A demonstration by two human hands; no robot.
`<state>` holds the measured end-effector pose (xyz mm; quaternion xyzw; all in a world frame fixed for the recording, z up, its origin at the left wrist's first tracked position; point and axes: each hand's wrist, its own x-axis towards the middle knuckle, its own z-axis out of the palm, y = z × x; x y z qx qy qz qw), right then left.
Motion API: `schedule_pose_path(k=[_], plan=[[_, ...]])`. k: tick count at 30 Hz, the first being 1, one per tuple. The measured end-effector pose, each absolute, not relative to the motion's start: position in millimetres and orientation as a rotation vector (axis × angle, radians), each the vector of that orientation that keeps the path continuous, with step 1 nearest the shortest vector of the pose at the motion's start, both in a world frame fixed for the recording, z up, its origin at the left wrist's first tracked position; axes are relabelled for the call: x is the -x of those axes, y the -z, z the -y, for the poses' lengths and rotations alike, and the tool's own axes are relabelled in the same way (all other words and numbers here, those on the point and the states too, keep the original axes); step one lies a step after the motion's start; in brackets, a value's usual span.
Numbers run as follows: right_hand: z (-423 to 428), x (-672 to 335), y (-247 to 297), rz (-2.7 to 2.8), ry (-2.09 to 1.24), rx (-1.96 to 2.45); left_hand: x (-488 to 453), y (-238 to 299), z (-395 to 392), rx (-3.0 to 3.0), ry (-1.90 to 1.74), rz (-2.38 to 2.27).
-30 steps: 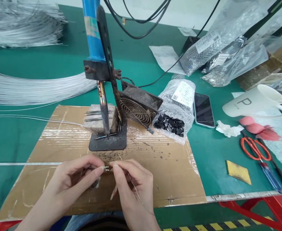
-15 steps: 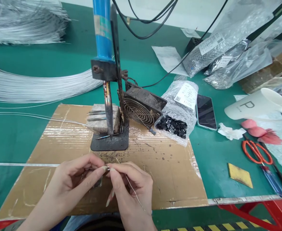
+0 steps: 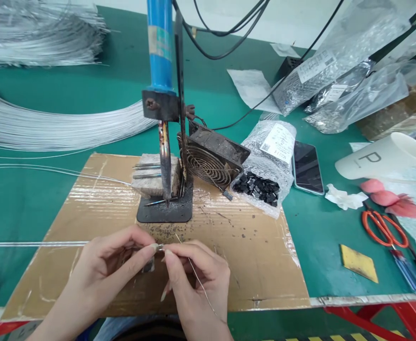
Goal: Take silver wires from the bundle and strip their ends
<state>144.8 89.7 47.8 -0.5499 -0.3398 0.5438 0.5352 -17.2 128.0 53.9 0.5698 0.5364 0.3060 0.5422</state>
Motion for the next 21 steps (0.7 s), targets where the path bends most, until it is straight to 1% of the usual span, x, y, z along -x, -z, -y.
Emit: schedule_pose_path(k=[7,21], plan=[[-91.5,-140.6,-49.5,0.77,-1.283,1.302,17.3,-51.6,-126.8,-1.357,-0.723,-1.286],[-93.0,-138.0,-48.4,0.552,-1.481,1.196,17.1,-53.1,-124.1,-1.394,-0.665,-1.302]])
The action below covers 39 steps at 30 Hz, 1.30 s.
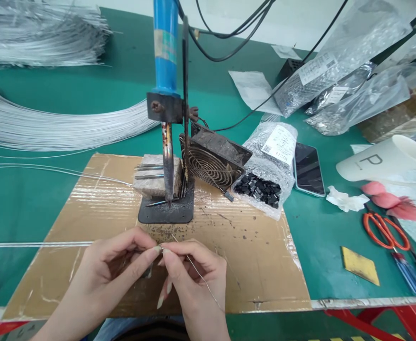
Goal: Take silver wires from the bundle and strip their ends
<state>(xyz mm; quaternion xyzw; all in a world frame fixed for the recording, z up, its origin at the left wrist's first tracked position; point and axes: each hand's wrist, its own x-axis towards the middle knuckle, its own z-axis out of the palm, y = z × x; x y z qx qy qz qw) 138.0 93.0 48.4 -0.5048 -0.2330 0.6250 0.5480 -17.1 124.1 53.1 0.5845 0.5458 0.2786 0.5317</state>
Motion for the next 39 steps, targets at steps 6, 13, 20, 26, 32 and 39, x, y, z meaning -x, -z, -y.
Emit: schedule_pose_path(k=[6,13,20,26,32,39], plan=[[-93.8,-141.1,-47.7,0.519,-1.553,1.161,8.8,-64.0,-123.9,-1.278,-0.766,-1.327],[-96.4,-147.7,-47.0,0.506,-1.64,1.094,14.5,-59.6,-123.5,-1.271,-0.649,-1.266],[-98.0,-150.8,-47.9,0.527,-1.688,1.099,19.6,-53.7,-124.0,-1.286,-0.645,-1.235],[-97.5,-149.4,-48.1,0.519,-1.692,1.098,18.3,-56.0,-123.7,-1.303,-0.657,-1.258],[-96.2,-147.5,-48.1,0.524,-1.688,1.078,16.2,-55.8,-124.5,-1.322,-0.704,-1.263],[-97.3,-145.0,-48.3,0.477,-1.694,1.077,13.2,-60.4,-124.1,-1.314,-0.789,-1.31]])
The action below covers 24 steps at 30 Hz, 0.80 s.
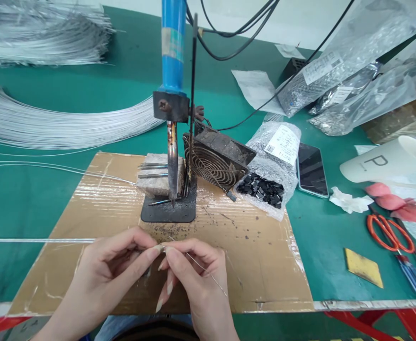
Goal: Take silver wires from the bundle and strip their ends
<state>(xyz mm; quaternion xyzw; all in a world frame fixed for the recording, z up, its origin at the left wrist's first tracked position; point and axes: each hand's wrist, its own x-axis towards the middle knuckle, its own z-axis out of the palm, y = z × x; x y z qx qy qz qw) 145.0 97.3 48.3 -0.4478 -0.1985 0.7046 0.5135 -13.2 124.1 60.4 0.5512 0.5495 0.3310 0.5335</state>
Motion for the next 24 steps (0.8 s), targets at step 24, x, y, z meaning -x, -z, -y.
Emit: schedule_pose_path(k=[24], plan=[[-92.9,-120.4,-50.0,0.315,-1.591,1.046,5.3,-68.8,-119.7,-1.244,-0.846,-1.381]])
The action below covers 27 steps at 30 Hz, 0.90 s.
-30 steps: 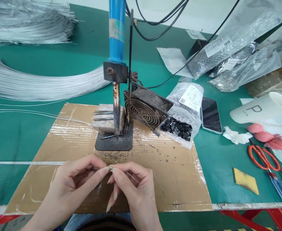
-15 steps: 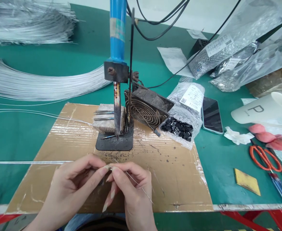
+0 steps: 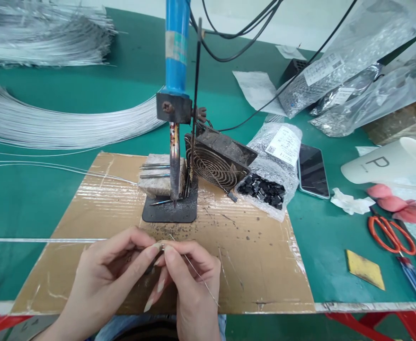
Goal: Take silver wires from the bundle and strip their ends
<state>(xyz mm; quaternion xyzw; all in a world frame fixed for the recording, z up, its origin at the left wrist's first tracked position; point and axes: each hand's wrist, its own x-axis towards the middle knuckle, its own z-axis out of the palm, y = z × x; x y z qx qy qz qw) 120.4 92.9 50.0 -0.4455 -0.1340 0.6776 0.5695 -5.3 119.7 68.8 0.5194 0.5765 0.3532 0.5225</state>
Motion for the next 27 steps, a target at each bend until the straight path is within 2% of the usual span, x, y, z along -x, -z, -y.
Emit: schedule_pose_path(k=[8,17,27], plan=[[-92.7,-123.9,-46.6,0.352,-1.617,1.011,-0.1,-72.9,-120.1,-1.157,-0.892,-1.35],[-92.5,-129.9,-47.0,0.457,-1.503,1.087,5.0,-68.7,-120.9,-1.271,-0.852,-1.484],[-93.3,-127.4,-48.7,0.49,-1.473,1.161,10.2,-58.8,-118.2,-1.417,-0.858,-1.431]])
